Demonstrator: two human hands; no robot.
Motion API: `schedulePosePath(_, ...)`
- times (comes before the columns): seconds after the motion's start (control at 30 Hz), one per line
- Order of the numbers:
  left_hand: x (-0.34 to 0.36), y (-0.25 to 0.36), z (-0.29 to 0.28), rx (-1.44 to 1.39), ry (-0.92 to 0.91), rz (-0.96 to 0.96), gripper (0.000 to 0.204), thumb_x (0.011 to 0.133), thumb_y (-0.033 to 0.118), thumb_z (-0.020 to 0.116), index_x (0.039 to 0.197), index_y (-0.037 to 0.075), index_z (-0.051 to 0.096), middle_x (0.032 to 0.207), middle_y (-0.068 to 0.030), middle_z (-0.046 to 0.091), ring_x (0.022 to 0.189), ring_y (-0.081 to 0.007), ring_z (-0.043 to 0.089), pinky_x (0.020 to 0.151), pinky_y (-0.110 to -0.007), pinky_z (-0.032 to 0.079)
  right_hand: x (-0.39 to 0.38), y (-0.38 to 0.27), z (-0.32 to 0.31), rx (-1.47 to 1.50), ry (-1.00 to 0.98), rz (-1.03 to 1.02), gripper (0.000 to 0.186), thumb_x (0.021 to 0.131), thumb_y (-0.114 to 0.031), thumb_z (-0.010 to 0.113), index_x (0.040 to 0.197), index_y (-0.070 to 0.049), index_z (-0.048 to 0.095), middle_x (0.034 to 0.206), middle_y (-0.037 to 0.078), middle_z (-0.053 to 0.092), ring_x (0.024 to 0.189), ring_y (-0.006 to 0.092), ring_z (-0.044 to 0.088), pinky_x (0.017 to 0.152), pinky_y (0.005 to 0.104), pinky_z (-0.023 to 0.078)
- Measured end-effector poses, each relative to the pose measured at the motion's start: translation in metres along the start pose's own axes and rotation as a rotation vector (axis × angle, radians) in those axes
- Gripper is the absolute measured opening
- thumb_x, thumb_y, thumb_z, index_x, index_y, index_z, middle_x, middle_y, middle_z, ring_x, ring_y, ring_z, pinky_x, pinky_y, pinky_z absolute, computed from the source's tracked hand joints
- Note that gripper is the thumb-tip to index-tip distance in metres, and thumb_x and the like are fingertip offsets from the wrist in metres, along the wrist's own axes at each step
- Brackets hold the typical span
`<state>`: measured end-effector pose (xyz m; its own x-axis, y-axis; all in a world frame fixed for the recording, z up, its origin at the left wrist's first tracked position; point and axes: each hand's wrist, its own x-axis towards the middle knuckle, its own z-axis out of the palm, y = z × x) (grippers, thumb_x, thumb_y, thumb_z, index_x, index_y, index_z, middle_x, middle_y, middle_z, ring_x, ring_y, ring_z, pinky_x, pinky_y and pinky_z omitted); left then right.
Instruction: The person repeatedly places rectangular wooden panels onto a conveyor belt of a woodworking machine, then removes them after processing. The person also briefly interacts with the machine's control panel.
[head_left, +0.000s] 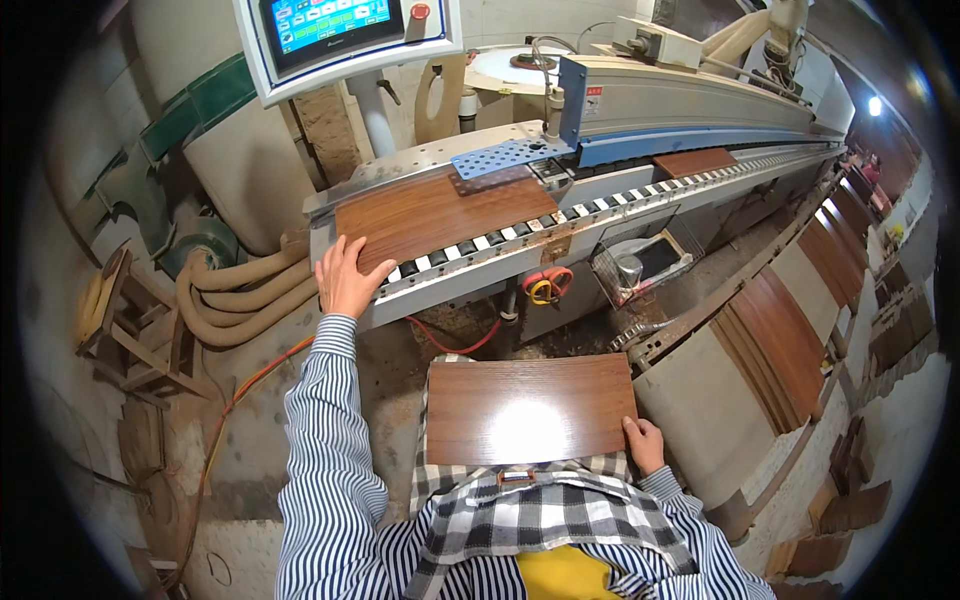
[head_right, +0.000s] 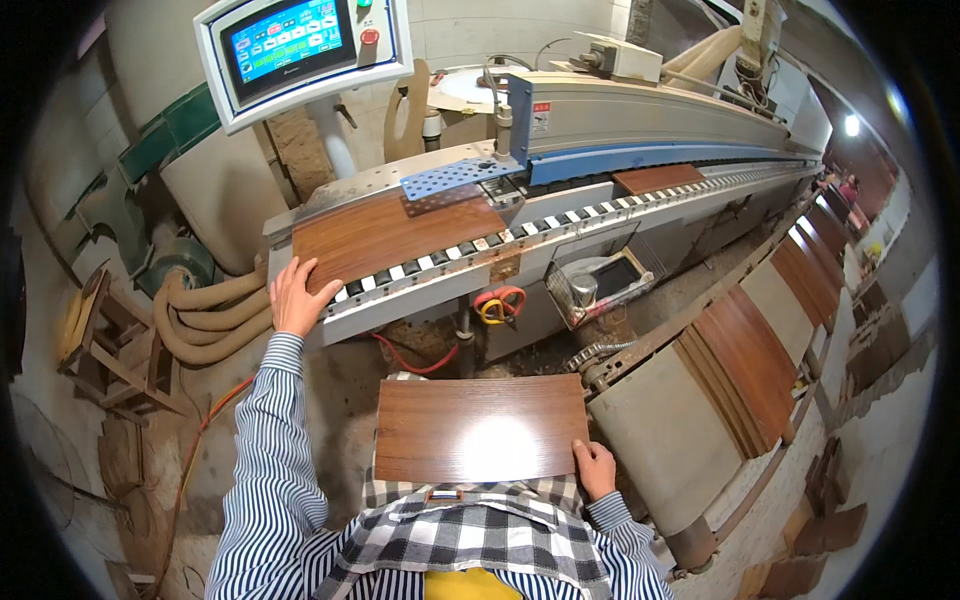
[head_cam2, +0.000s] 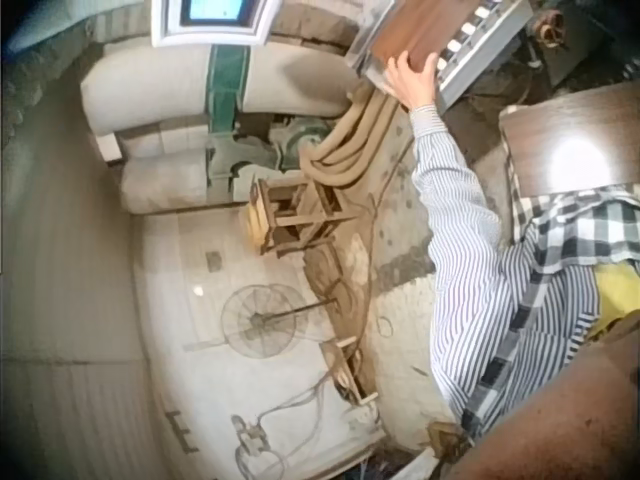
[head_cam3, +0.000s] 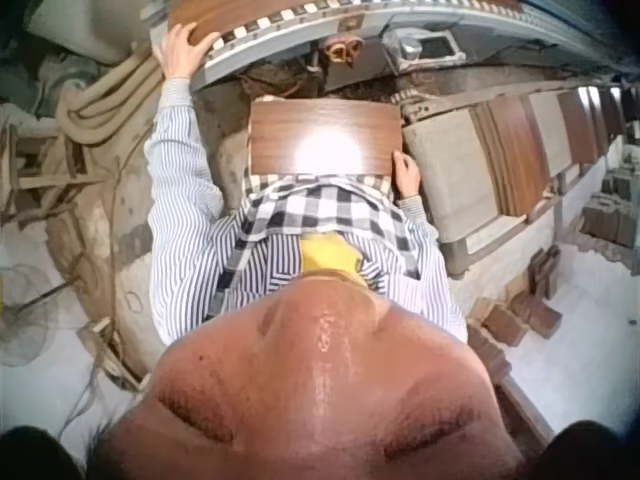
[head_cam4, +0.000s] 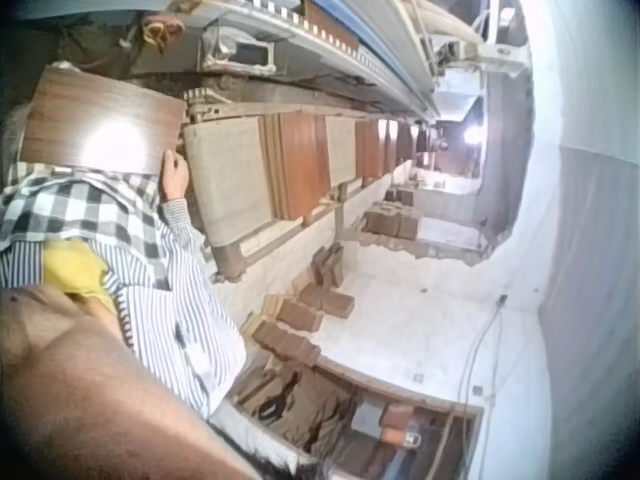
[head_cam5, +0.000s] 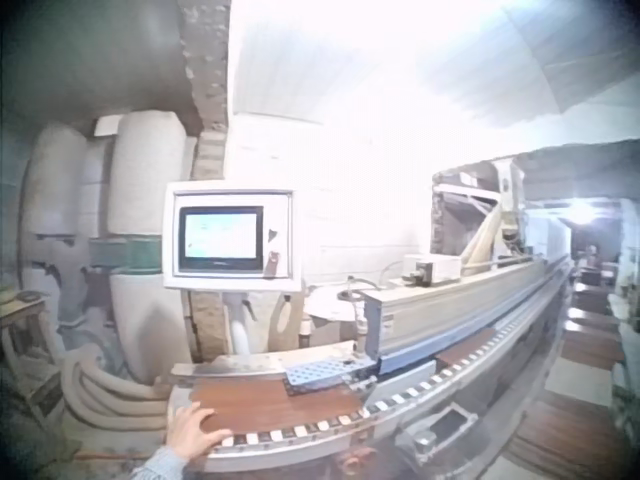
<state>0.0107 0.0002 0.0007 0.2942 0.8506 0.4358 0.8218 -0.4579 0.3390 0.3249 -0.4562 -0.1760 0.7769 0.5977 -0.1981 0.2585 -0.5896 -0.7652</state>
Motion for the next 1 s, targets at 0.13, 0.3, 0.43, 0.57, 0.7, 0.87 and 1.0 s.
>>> schedulePosePath(0.13, 0.003, 0.007, 0.016, 0.126, 0.056, -0.018, 0.076, 0.074, 0.062, 0.064, 0.130, 0.012, 0.053, 0.140, -0.0188, 0.042, 0.131, -0.0320, 0.037, 0.111, -0.053, 0.016, -0.001, -0.009, 0.012, 0.476, 0.091, 0.032, 0.027, 0.090, -0.024, 0.062, 0.089, 0.003, 0.064, 0.078, 0.002, 0.062, 0.069, 0.0092, 0.052, 0.063, 0.0265, 0.043)
schedulePosePath(0.3, -0.001, -0.008, 0.004, 0.103, 0.036, 0.016, 0.072, 0.077, 0.058, 0.064, 0.131, 0.012, 0.051, 0.136, -0.0193, 0.047, 0.129, -0.0330, 0.039, 0.105, -0.059, 0.021, 0.018, 0.004, 0.029, 0.523, 0.022, 0.086, 0.029, 0.089, -0.025, 0.061, 0.094, 0.003, 0.063, 0.083, 0.007, 0.064, 0.078, 0.0134, 0.057, 0.071, 0.0295, 0.046)
schedulePosePath(0.43, 0.007, -0.014, 0.014, 0.188, -0.076, -0.124, 0.077, 0.080, 0.061, 0.058, 0.140, 0.016, 0.042, 0.147, -0.0174, 0.035, 0.138, -0.0331, 0.028, 0.109, -0.062, 0.009, 0.016, -0.010, 0.030, 0.553, 0.017, 0.117, 0.031, 0.090, -0.028, 0.060, 0.094, 0.003, 0.062, 0.081, 0.007, 0.062, 0.076, 0.0129, 0.055, 0.069, 0.0301, 0.045)
schedulePosePath(0.57, 0.013, -0.011, 0.024, 0.173, -0.111, -0.117, 0.077, 0.081, 0.063, 0.056, 0.141, 0.017, 0.041, 0.148, -0.0166, 0.033, 0.138, -0.0334, 0.027, 0.109, -0.062, 0.008, 0.013, -0.009, 0.026, 0.551, 0.012, 0.140, 0.031, 0.091, -0.028, 0.059, 0.094, 0.003, 0.062, 0.082, 0.005, 0.063, 0.077, 0.0117, 0.055, 0.070, 0.0288, 0.046)
schedulePosePath(0.7, 0.014, -0.010, 0.019, 0.162, -0.158, -0.121, 0.076, 0.082, 0.062, 0.056, 0.142, 0.018, 0.040, 0.149, -0.0167, 0.031, 0.140, -0.0316, 0.025, 0.109, -0.062, 0.006, 0.013, -0.014, 0.022, 0.549, -0.002, 0.140, 0.032, 0.091, -0.029, 0.059, 0.091, 0.003, 0.061, 0.079, 0.005, 0.061, 0.074, 0.0117, 0.054, 0.068, 0.0296, 0.045)
schedulePosePath(0.87, 0.016, -0.025, 0.014, 0.065, -0.195, -0.080, 0.074, 0.084, 0.059, 0.056, 0.142, 0.018, 0.039, 0.150, -0.0154, 0.030, 0.140, -0.0306, 0.025, 0.109, -0.063, 0.005, 0.015, -0.005, 0.032, 0.590, 0.016, 0.134, 0.032, 0.091, -0.029, 0.058, 0.090, 0.003, 0.061, 0.078, 0.007, 0.061, 0.073, 0.0117, 0.054, 0.067, 0.0296, 0.045)
schedulePosePath(1.0, 0.021, -0.050, 0.016, 0.020, -0.171, 0.022, 0.070, 0.085, 0.053, 0.058, 0.141, 0.014, 0.040, 0.146, -0.0166, 0.036, 0.138, -0.0311, 0.029, 0.108, -0.059, 0.012, 0.015, -0.007, 0.030, 0.607, -0.004, 0.123, 0.031, 0.092, -0.029, 0.058, 0.084, 0.002, 0.059, 0.071, 0.003, 0.056, 0.068, 0.0105, 0.049, 0.064, 0.0286, 0.042)
